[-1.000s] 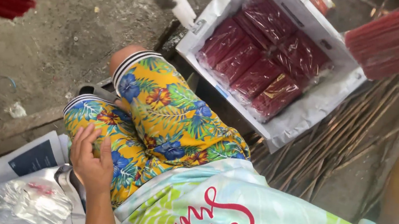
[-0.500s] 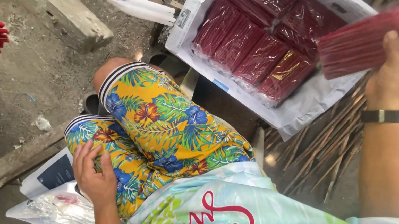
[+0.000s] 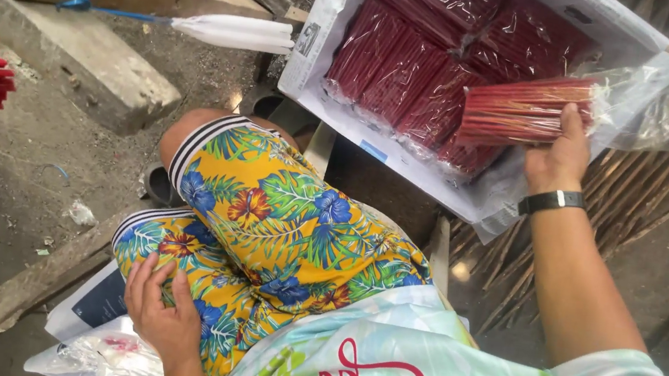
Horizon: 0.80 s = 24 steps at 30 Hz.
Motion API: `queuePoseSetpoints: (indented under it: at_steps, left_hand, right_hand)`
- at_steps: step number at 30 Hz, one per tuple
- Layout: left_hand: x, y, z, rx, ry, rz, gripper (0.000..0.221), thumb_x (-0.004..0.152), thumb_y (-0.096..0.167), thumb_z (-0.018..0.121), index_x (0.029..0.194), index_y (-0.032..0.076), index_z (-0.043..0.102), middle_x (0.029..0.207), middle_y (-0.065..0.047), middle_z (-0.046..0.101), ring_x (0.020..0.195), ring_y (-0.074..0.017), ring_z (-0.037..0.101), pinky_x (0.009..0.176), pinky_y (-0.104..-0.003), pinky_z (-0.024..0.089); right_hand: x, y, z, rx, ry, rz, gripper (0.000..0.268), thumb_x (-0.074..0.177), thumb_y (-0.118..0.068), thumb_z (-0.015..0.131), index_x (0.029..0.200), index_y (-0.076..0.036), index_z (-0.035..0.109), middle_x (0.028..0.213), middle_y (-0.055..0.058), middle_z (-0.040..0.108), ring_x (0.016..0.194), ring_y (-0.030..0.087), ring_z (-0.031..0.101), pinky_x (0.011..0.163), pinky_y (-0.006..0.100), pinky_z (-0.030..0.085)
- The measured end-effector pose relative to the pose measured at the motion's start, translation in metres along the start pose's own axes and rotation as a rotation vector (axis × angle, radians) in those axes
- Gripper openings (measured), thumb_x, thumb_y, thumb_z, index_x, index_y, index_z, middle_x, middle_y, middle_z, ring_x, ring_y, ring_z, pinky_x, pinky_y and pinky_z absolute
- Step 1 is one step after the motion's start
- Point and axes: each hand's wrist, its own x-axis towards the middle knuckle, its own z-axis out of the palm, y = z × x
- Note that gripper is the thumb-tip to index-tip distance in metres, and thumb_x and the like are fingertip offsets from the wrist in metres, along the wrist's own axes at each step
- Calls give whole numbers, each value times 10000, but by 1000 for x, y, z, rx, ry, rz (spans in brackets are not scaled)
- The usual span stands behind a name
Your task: Packaging bundles of red incense sticks into plastic bags and organizing them in a box.
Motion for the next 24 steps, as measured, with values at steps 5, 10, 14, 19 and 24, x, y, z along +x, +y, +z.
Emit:
queuePoseSetpoints:
  at_steps: [5,10,14,19,24]
  left_hand:
    - [2,-3,2,8,-3,15,196,903,164,526,921,-8,616,1130,-137,559,1130,-345,474,964,-448,375]
    - [5,0,1,21,-33,5,238,901,198,504,923,-7,623,1133,-118,553,1143,-324,463,959,-429,377]
    - [9,4,0,44,-46,-2,261,898,220,489,917,-3,624,1126,-118,555,1137,-317,462,962,-422,378]
    - [13,7,1,45,-73,-8,273,899,230,478,919,-2,620,1123,-113,555,1133,-310,462,958,-416,379]
    - [10,1,4,64,-99,-47,264,884,246,488,913,18,618,1137,-95,552,1149,-295,445,966,-415,366]
  right_hand:
    - [-19,14,53,260,-12,140,274,799,-190,508,1044,-69,483,1078,181,568,1056,345,535,940,541,424]
    - [-23,32,109,555,48,221,507,720,-148,538,1181,12,397,1119,262,485,1061,407,468,947,569,370]
    - [29,74,127,552,-99,265,456,726,-233,530,1100,23,484,1114,287,506,1046,448,482,890,627,401]
    - [68,127,124,262,41,260,382,726,-186,561,1088,-69,536,1207,109,500,1158,335,463,968,557,333]
    - [53,126,109,-9,2,271,343,830,-160,429,1147,-34,468,1218,160,517,1099,326,535,933,478,414]
